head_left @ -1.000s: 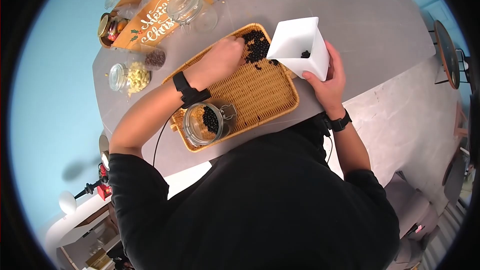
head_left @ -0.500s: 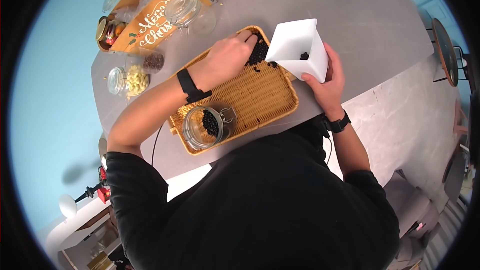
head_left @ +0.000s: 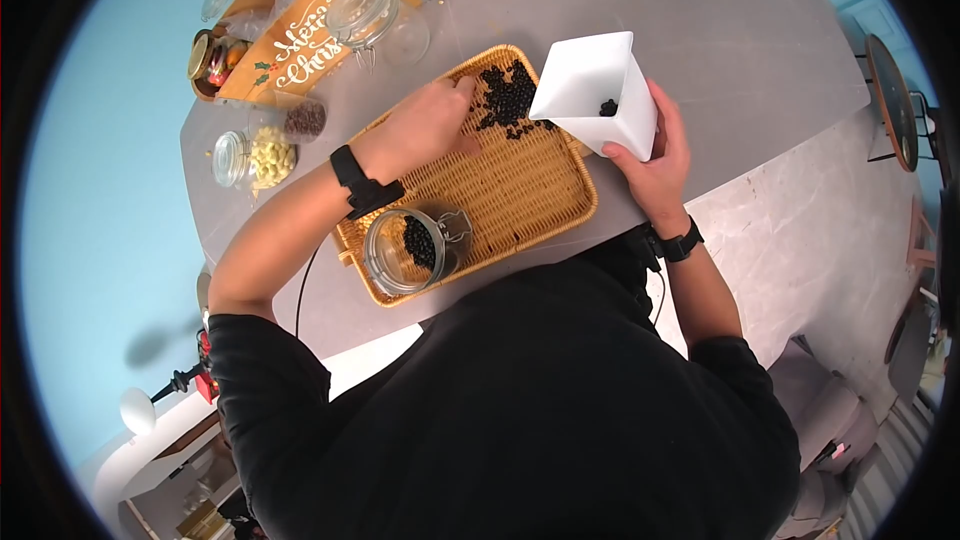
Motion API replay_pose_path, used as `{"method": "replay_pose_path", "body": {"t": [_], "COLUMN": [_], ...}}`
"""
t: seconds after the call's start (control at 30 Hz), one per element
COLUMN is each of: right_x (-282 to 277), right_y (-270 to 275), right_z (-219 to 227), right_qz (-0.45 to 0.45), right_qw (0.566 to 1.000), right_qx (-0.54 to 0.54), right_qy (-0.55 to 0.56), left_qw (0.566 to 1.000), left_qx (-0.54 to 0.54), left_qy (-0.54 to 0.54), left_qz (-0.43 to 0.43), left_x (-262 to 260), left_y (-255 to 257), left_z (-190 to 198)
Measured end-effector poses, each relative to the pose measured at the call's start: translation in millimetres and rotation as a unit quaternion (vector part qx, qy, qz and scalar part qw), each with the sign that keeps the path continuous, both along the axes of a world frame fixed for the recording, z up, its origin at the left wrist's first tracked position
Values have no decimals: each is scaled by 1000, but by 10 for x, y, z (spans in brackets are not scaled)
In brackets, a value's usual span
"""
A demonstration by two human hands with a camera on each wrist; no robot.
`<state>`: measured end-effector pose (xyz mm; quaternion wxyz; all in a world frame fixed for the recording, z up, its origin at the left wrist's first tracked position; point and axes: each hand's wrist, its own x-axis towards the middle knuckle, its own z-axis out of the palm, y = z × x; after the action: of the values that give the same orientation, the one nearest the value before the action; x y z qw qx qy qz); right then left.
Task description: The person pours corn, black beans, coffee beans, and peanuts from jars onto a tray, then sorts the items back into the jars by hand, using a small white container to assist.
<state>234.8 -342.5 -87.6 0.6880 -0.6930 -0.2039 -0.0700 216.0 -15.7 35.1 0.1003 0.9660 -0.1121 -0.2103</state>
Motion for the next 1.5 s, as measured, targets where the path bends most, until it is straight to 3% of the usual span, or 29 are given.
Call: {"method": "replay_pose_path", "body": {"t": [0.17,0.47,0.77,0.9,0.97,1.17,1.27,1.4,1.5], "right_x": [10,13,10,6,5,12,16,15,-12], "right_y": [3,6,0,6,9,5,1,2,4], "right_z": [10,7,-7,9,5,-36,2,31,25], "right_qz": [-1,-5,-5,-5,-7,0,5,12,1], "right_qw": [1000,1000,1000,1000,1000,1000,1000,1000,999], "right_qx": [0,2,-3,0,-4,-4,-4,20,37], "right_qy": [6,-4,5,5,4,1,0,10,20], "left_qw": [992,979,978,981,985,977,962,957,935], "left_qx": [-99,-115,-148,-131,-128,-121,-167,-193,-218], "left_qy": [-73,-166,-147,-140,-115,-171,-196,-140,-213], "left_qz": [-18,-26,0,4,26,-41,-85,-165,-182], "left_x": [105,326,394,450,418,400,463,518,502], "left_y": [-72,-329,-250,-192,-228,-415,-655,-945,-798], "left_z": [-417,-472,-448,-299,-14,763,831,708,727]}}
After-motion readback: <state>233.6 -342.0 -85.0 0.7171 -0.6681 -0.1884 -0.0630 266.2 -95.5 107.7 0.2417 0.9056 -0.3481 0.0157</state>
